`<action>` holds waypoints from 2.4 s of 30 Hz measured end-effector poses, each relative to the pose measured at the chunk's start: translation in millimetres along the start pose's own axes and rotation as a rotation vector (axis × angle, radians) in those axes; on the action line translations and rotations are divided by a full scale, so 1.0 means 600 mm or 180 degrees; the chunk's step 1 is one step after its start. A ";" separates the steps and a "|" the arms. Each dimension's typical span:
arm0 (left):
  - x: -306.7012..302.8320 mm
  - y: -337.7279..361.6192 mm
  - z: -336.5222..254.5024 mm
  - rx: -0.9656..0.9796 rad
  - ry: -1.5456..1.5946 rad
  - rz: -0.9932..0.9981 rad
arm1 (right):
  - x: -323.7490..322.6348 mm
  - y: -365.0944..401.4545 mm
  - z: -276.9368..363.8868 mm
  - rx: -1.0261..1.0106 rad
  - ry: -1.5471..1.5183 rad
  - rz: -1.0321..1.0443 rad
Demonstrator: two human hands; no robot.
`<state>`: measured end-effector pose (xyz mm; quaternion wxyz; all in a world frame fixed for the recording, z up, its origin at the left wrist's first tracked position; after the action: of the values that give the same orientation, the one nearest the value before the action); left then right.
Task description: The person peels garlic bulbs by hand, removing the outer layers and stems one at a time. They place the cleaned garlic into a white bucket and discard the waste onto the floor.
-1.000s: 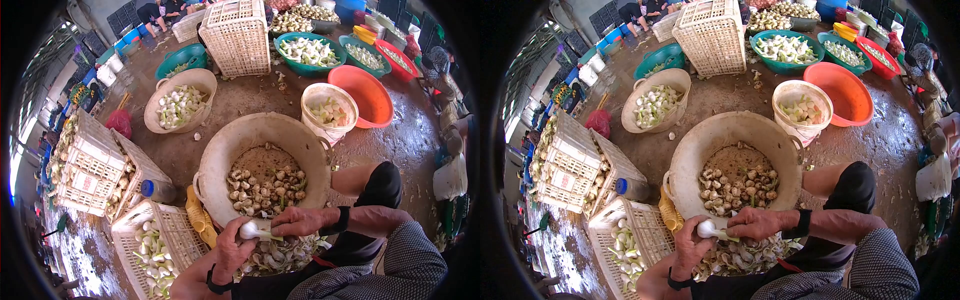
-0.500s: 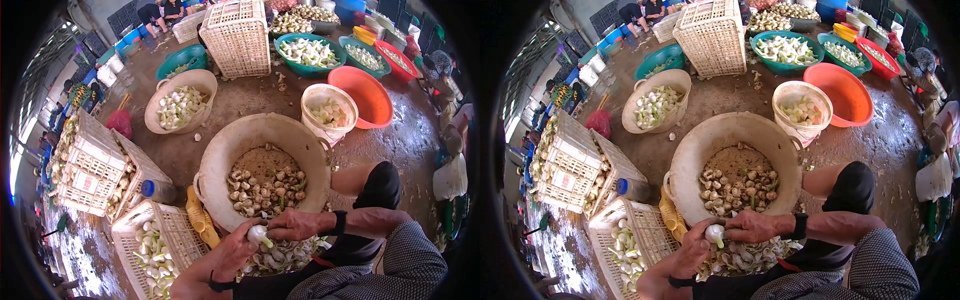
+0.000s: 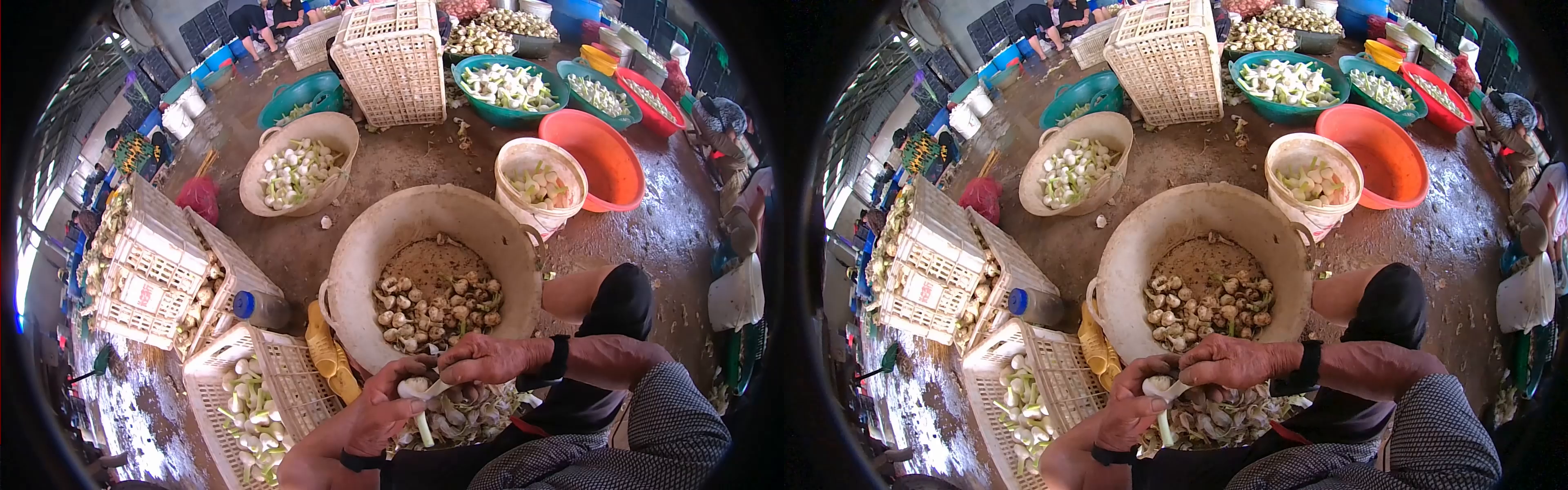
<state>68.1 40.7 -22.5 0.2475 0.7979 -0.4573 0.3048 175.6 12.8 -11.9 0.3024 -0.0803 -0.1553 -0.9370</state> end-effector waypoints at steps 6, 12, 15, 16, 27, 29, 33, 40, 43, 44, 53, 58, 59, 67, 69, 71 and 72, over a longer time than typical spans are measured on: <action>0.002 0.008 -0.009 0.0211 0.0159 0.0298 | 0.008 -0.001 0.002 -0.0016 -0.0882 0.0098; 0.006 0.023 -0.036 0.0352 0.0012 0.0309 | -0.086 0.009 0.009 -0.0548 -0.1929 -0.0841; 0.000 0.016 -0.042 0.0541 0.0122 0.0169 | -0.102 0.002 -0.013 -0.0555 0.0470 -0.0699; -0.011 0.017 -0.044 0.0637 0.0187 -0.0042 | -0.054 -0.002 -0.014 -0.0733 0.2447 -0.0149; -0.049 0.000 -0.022 0.0555 -0.0116 -0.0719 | 0.016 -0.015 -0.037 -0.0092 0.0774 -0.0036; -0.055 0.001 -0.012 0.0392 -0.0390 -0.0772 | 0.032 -0.010 -0.040 0.0324 -0.0335 0.0079; -0.058 0.000 -0.010 0.0256 -0.1582 -0.0688 | 0.042 -0.013 -0.061 0.0352 -0.0710 0.0134; -0.031 0.004 -0.034 0.0501 -0.1281 -0.0800 | 0.032 -0.009 -0.037 0.0017 0.0134 0.0230; -0.052 0.003 -0.007 0.0065 -0.1457 -0.0761 | 0.015 -0.014 -0.064 0.0079 -0.0071 -0.0084; -0.069 0.006 -0.001 0.0133 -0.1341 -0.0907 | -0.003 -0.009 -0.081 0.0217 -0.0437 -0.0396; -0.080 0.015 0.000 -0.0133 -0.2387 -0.0735 | -0.275 0.125 0.074 -0.1174 -0.1043 -0.2620; -0.079 0.003 0.026 -0.0376 -0.2651 -0.0470 | -0.296 0.135 0.059 -0.0796 -0.0788 -0.2489; -0.084 0.004 0.026 -0.0406 -0.2637 -0.0501 | -0.282 0.123 0.038 -0.0390 -0.0436 -0.2443; -0.044 0.027 -0.040 0.0208 -0.0897 -0.0913 | -0.261 0.055 -0.066 0.0531 -0.0215 -0.1977; -0.046 0.037 -0.049 0.0353 -0.0783 -0.0970 | -0.278 0.045 -0.091 0.0638 -0.0153 -0.1976; -0.047 0.044 -0.060 0.0548 -0.0753 -0.0999 | -0.301 0.033 -0.124 0.0804 -0.0022 -0.2035; -0.047 0.048 -0.062 0.0546 -0.0727 -0.1024 | -0.310 0.024 -0.142 0.0834 -0.0020 -0.2016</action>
<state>22.0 69.0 -13.5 0.1708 0.9081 -0.3215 0.2068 328.7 73.7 -134.2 0.0037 0.0085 -0.2926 -0.9562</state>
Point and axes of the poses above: each hand's wrist, its own y-axis away from the middle knuckle, its own x-axis out of the palm, z = x × y, the point moved 9 cm from there along -y, towards the middle knuckle, and after that the axes turned 6 degrees about z, right-handed, at the moved point
